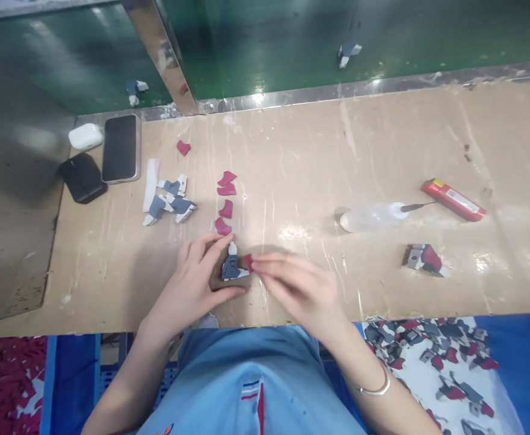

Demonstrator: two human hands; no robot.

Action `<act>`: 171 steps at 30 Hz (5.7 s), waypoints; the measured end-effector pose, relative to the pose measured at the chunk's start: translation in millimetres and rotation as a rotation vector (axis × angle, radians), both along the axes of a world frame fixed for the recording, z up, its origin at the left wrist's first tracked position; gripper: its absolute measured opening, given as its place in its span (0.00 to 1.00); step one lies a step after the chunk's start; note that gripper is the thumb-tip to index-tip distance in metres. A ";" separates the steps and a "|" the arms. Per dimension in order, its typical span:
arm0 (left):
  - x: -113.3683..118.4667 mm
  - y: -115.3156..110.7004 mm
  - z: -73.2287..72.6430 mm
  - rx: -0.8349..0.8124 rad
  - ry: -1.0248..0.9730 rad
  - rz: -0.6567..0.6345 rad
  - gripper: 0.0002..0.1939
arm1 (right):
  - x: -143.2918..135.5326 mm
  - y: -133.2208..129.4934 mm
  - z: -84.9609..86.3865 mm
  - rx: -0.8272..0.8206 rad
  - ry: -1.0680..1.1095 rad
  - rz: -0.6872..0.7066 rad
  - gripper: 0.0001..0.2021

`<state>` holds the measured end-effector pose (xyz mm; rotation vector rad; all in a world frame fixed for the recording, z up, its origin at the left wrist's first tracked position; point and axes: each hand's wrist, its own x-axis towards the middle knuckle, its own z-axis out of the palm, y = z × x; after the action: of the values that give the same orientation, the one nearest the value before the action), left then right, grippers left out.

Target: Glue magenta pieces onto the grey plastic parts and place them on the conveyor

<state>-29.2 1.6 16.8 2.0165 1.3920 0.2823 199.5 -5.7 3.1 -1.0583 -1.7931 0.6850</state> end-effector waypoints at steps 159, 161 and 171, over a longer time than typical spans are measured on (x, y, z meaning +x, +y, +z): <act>13.3 -13.8 -5.1 0.340 -0.805 0.107 0.16 | -29.7 -2.0 -6.5 -0.098 0.439 0.081 0.06; 14.4 -11.8 -2.7 0.369 -0.789 0.088 0.13 | -30.5 -3.1 -6.6 -0.103 0.439 0.072 0.07; 18.8 -7.2 -4.8 0.418 -0.821 0.037 0.08 | -31.6 -0.2 -6.4 0.024 0.407 0.052 0.11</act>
<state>-10.4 -5.6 12.0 1.8267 0.8748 1.3360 167.9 -5.9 -3.3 -0.7911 -1.4750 0.8415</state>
